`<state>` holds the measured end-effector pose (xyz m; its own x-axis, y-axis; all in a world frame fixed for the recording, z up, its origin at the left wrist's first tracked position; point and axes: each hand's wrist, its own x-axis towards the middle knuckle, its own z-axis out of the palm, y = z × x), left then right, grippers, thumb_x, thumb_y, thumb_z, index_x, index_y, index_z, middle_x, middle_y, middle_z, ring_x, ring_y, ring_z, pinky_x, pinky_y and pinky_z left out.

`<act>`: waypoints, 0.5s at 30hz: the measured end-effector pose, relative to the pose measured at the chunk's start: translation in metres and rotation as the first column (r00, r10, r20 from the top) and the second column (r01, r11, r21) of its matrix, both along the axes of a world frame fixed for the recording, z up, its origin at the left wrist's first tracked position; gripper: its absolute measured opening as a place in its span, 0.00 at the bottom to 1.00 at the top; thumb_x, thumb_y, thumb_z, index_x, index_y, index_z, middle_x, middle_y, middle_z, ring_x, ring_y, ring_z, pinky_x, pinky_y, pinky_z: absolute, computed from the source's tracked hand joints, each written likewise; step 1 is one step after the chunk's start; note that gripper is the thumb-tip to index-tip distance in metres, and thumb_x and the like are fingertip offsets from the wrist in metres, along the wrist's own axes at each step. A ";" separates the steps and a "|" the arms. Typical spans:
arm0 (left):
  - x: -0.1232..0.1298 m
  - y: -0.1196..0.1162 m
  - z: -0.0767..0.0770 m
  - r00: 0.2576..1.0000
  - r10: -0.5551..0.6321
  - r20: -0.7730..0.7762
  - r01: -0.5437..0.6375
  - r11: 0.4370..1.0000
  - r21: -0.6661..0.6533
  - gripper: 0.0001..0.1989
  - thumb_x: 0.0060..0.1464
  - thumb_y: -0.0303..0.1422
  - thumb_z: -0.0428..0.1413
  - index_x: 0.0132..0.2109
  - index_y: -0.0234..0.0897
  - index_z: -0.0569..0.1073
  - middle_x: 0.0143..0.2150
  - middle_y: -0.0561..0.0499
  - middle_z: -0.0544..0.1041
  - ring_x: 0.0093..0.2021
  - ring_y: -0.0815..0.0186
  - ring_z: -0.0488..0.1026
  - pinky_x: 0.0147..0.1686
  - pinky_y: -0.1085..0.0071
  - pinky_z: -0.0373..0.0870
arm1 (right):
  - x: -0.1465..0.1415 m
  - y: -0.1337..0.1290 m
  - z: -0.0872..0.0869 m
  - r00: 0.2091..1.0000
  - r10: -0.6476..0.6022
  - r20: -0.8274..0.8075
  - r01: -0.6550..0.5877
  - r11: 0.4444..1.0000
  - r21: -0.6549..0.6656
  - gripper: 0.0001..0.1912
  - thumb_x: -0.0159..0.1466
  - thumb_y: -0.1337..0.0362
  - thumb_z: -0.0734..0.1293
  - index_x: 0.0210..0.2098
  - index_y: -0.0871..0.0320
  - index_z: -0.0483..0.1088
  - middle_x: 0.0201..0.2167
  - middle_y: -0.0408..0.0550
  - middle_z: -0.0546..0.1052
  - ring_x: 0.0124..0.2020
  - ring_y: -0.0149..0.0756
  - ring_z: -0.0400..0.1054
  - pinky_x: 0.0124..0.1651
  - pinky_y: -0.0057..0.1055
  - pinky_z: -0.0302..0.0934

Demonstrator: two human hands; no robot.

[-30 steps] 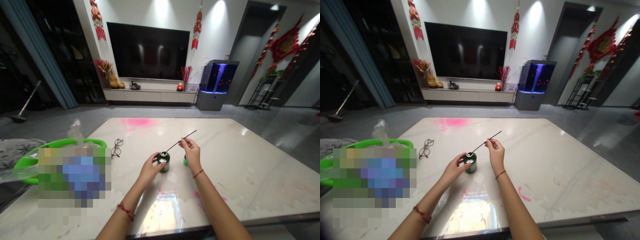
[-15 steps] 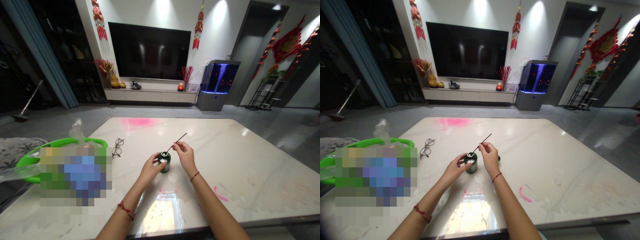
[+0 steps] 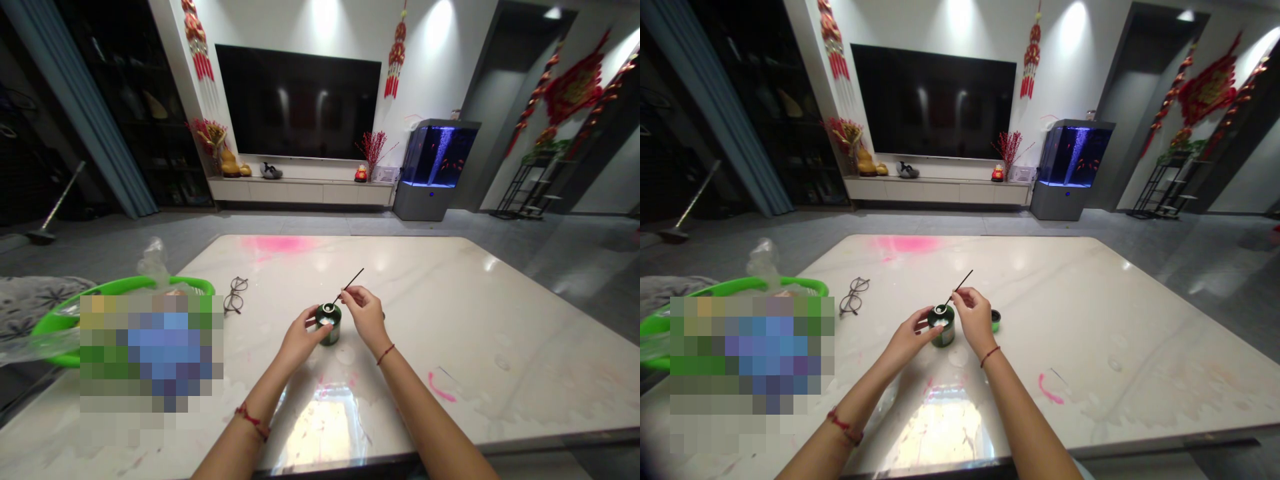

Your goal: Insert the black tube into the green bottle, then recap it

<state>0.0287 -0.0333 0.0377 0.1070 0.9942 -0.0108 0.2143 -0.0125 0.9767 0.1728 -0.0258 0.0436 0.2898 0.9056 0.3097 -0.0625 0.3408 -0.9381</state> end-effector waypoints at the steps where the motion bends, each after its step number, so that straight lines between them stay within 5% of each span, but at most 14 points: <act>1: 0.000 0.000 0.000 1.000 0.000 0.002 0.000 1.000 -0.001 0.26 0.37 0.32 0.61 0.47 0.32 0.68 0.51 0.40 0.71 0.49 0.57 0.70 0.48 0.63 0.65 | 0.000 0.000 -0.001 1.000 0.002 0.006 -0.002 1.000 -0.001 0.10 0.51 0.58 0.68 0.29 0.60 0.71 0.27 0.47 0.76 0.31 0.35 0.70 0.38 0.33 0.65; 15: -0.001 -0.002 0.004 0.999 -0.036 -0.031 0.036 0.999 -0.003 0.31 0.32 0.21 0.59 0.49 0.33 0.67 0.53 0.40 0.69 0.50 0.57 0.69 0.50 0.60 0.63 | 0.001 0.002 -0.001 0.999 -0.007 0.036 0.007 1.000 -0.010 0.10 0.51 0.58 0.67 0.29 0.59 0.71 0.26 0.46 0.76 0.29 0.34 0.70 0.36 0.32 0.65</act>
